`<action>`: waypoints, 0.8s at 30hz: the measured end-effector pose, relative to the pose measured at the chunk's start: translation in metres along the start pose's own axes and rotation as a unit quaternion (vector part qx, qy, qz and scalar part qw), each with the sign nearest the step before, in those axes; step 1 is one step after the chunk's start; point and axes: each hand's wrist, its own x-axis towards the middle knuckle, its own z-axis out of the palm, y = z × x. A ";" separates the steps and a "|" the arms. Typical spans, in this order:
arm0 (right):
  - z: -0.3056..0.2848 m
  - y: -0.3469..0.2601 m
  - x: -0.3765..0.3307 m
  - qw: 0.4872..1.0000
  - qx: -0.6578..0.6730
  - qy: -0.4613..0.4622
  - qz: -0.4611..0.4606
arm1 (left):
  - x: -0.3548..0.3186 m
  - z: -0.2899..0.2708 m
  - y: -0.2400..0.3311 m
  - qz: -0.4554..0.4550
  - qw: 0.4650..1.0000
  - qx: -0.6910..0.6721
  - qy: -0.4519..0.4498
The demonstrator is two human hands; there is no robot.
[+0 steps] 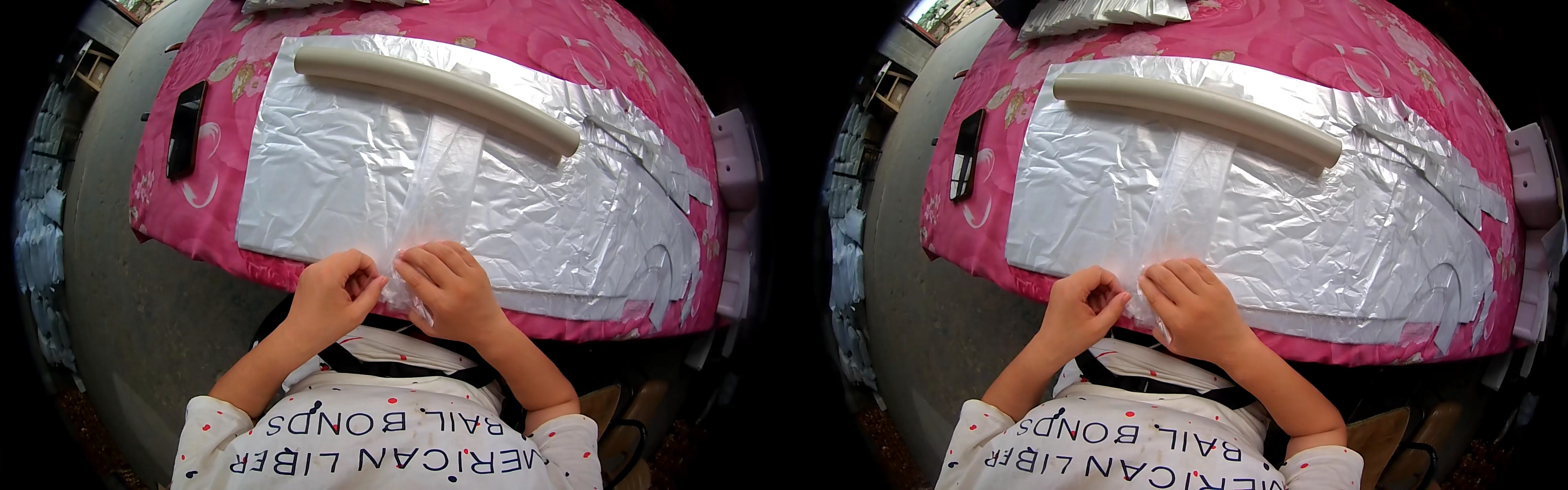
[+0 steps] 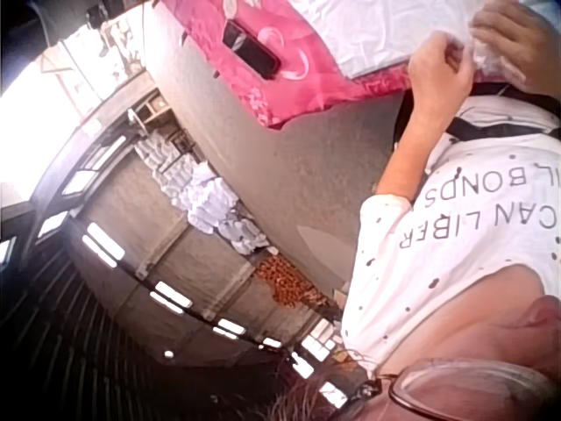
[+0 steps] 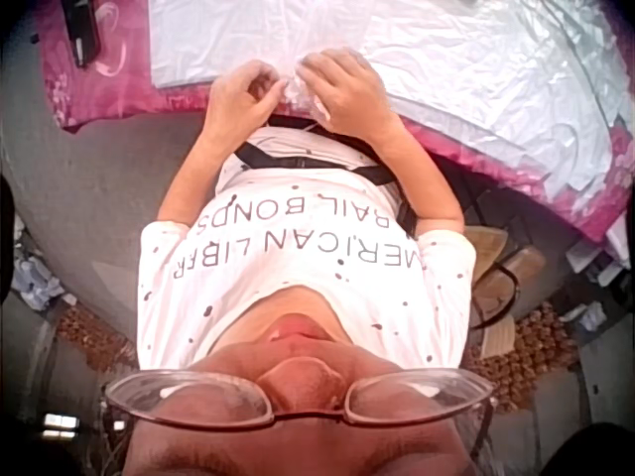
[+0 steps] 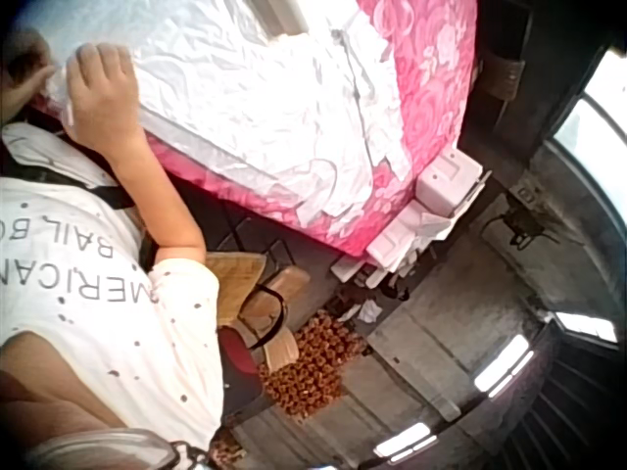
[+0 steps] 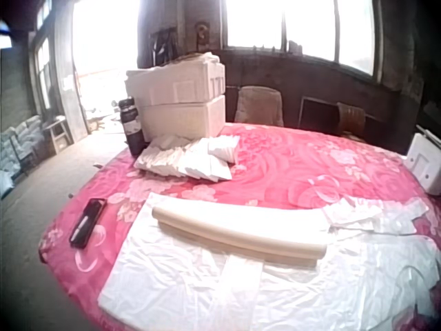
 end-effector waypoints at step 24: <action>0.003 0.001 -0.030 0.999 -0.012 -0.004 -0.033 | -0.003 0.017 0.000 0.174 0.980 0.066 -0.067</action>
